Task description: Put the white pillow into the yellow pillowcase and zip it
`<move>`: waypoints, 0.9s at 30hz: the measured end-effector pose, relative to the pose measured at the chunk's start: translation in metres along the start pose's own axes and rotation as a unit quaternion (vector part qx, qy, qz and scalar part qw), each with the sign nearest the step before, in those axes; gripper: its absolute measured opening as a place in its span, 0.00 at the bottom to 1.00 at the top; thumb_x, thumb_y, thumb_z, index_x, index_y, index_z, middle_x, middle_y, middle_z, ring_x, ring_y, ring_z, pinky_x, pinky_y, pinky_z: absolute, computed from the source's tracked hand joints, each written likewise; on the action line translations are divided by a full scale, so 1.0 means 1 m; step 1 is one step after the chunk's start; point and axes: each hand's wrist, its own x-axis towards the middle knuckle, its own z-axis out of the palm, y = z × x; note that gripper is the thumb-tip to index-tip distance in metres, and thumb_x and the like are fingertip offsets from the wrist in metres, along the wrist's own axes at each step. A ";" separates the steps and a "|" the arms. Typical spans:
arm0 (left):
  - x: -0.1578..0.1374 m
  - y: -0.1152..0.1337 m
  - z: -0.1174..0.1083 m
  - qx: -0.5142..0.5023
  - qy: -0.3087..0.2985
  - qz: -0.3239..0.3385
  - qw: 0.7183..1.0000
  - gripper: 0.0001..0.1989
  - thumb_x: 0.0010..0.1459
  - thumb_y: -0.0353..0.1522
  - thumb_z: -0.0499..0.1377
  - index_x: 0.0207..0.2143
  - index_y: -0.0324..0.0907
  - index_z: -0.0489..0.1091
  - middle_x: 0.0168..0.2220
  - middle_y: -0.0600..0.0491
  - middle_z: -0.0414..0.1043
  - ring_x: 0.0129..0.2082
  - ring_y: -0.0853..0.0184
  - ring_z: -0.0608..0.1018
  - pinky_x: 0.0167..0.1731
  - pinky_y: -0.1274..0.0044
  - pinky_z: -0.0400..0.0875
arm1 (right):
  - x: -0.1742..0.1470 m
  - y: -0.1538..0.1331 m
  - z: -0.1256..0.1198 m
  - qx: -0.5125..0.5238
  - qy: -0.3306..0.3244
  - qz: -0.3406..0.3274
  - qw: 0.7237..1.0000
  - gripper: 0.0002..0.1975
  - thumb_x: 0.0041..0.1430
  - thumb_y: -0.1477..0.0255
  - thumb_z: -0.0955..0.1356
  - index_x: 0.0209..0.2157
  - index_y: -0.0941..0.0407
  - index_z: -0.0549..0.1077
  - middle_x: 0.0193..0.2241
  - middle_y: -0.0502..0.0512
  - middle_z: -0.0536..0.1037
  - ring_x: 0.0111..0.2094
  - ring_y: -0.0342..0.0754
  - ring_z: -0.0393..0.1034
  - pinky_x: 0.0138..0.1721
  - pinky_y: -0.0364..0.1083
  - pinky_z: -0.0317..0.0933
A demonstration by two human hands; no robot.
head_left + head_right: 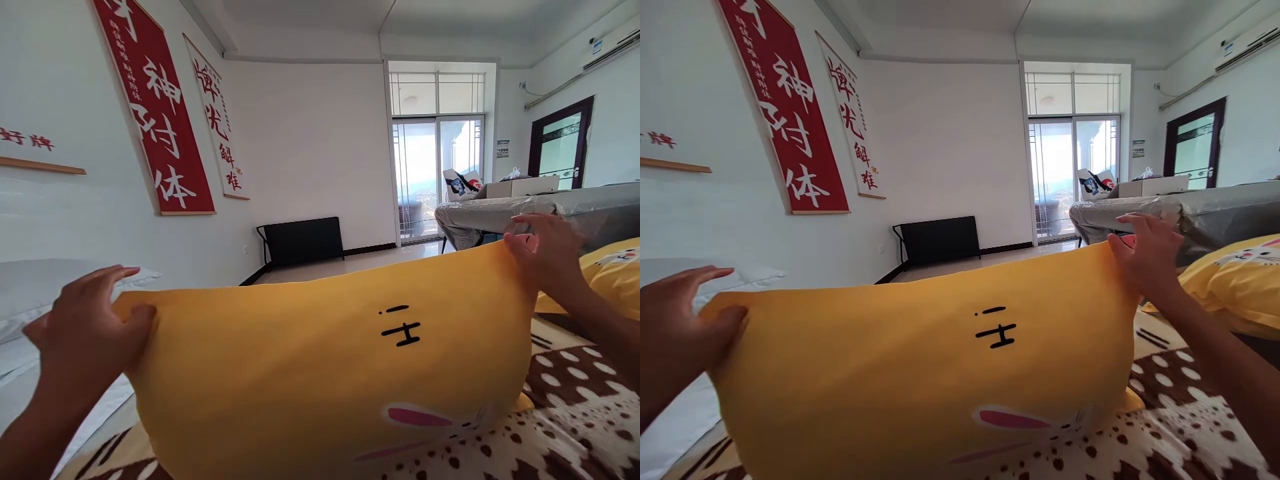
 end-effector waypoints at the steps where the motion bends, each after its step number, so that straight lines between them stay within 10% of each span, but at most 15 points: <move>1: -0.005 0.025 -0.002 -0.019 0.017 0.052 0.998 0.22 0.55 0.38 0.45 0.46 0.40 0.67 0.57 0.42 0.63 0.59 0.52 0.63 0.56 0.55 0.53 | -0.009 -0.028 -0.004 0.021 -0.010 -0.094 0.995 0.20 0.58 0.61 0.60 0.47 0.56 0.69 0.51 0.62 0.71 0.54 0.60 0.61 0.52 0.60 0.49; 5: -0.038 0.130 0.003 -0.105 -0.183 0.254 0.944 0.22 0.61 0.40 0.42 0.49 0.41 0.66 0.54 0.45 0.68 0.58 0.58 0.65 0.52 0.63 0.58 | -0.054 -0.146 -0.019 0.123 -0.211 -0.341 0.907 0.24 0.64 0.55 0.53 0.55 0.52 0.62 0.53 0.60 0.70 0.53 0.56 0.62 0.53 0.57 0.47; 9: -0.059 0.164 0.008 -0.092 -0.305 0.300 0.899 0.23 0.62 0.45 0.41 0.48 0.45 0.68 0.44 0.44 0.76 0.43 0.57 0.76 0.40 0.67 0.64 | -0.076 -0.193 -0.023 0.155 -0.297 -0.383 0.861 0.25 0.65 0.54 0.52 0.50 0.52 0.67 0.44 0.59 0.76 0.46 0.55 0.67 0.47 0.55 0.53; 14: -0.049 0.111 -0.002 -0.016 -0.342 0.217 0.914 0.24 0.60 0.49 0.41 0.34 0.47 0.71 0.29 0.50 0.76 0.33 0.58 0.76 0.35 0.70 0.63 | -0.056 -0.134 -0.011 0.106 -0.312 -0.324 0.887 0.23 0.64 0.55 0.54 0.42 0.53 0.72 0.37 0.58 0.78 0.41 0.55 0.70 0.45 0.54 0.54; 21: -0.021 0.028 0.000 -0.023 -0.337 0.152 0.929 0.25 0.55 0.52 0.43 0.34 0.48 0.72 0.34 0.53 0.76 0.37 0.58 0.73 0.43 0.69 0.59 | -0.014 -0.020 -0.005 0.096 -0.356 -0.264 0.891 0.20 0.61 0.54 0.59 0.44 0.49 0.74 0.39 0.53 0.78 0.40 0.53 0.69 0.44 0.51 0.56; 27: -0.035 -0.029 0.016 -0.060 -0.198 0.166 0.964 0.18 0.56 0.46 0.45 0.33 0.44 0.67 0.41 0.48 0.72 0.43 0.60 0.71 0.44 0.72 0.60 | -0.024 0.022 0.004 0.107 -0.321 -0.215 0.916 0.22 0.60 0.52 0.57 0.29 0.53 0.71 0.26 0.53 0.75 0.32 0.50 0.69 0.38 0.47 0.56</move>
